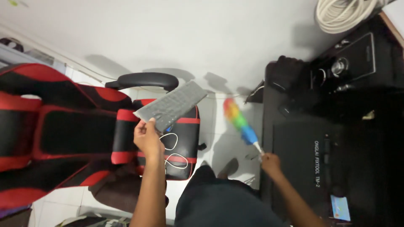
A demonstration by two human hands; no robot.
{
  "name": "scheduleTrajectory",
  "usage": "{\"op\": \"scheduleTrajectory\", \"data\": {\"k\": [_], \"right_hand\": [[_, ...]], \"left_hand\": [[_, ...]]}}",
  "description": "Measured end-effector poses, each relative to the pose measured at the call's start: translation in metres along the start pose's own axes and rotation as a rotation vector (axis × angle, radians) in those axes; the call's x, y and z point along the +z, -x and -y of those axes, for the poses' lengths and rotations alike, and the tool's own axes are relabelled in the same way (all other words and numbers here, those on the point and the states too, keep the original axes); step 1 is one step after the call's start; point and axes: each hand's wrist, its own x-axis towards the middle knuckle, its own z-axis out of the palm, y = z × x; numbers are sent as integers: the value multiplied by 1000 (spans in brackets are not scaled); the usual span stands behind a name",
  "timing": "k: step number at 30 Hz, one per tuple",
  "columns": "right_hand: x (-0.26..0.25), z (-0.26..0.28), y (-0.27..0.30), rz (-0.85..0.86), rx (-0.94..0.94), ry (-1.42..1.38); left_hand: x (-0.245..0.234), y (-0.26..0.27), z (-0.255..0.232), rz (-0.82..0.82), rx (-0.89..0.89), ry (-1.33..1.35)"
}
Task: The person is dusting a computer desk, keyboard, and surrounding electronics using a colorful duster.
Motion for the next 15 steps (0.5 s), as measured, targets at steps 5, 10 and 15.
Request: {"op": "scheduleTrajectory", "data": {"k": [5,10,15], "right_hand": [[-82,198,67,7,-176,-229],[-45,219,80,156,-383,-307],[26,110,23,41,47,98]], "left_hand": [[-42,-12,18,12,74,84],[-74,-3,0,28,20,-34],[-152,-18,26,126,-12,63]]}}
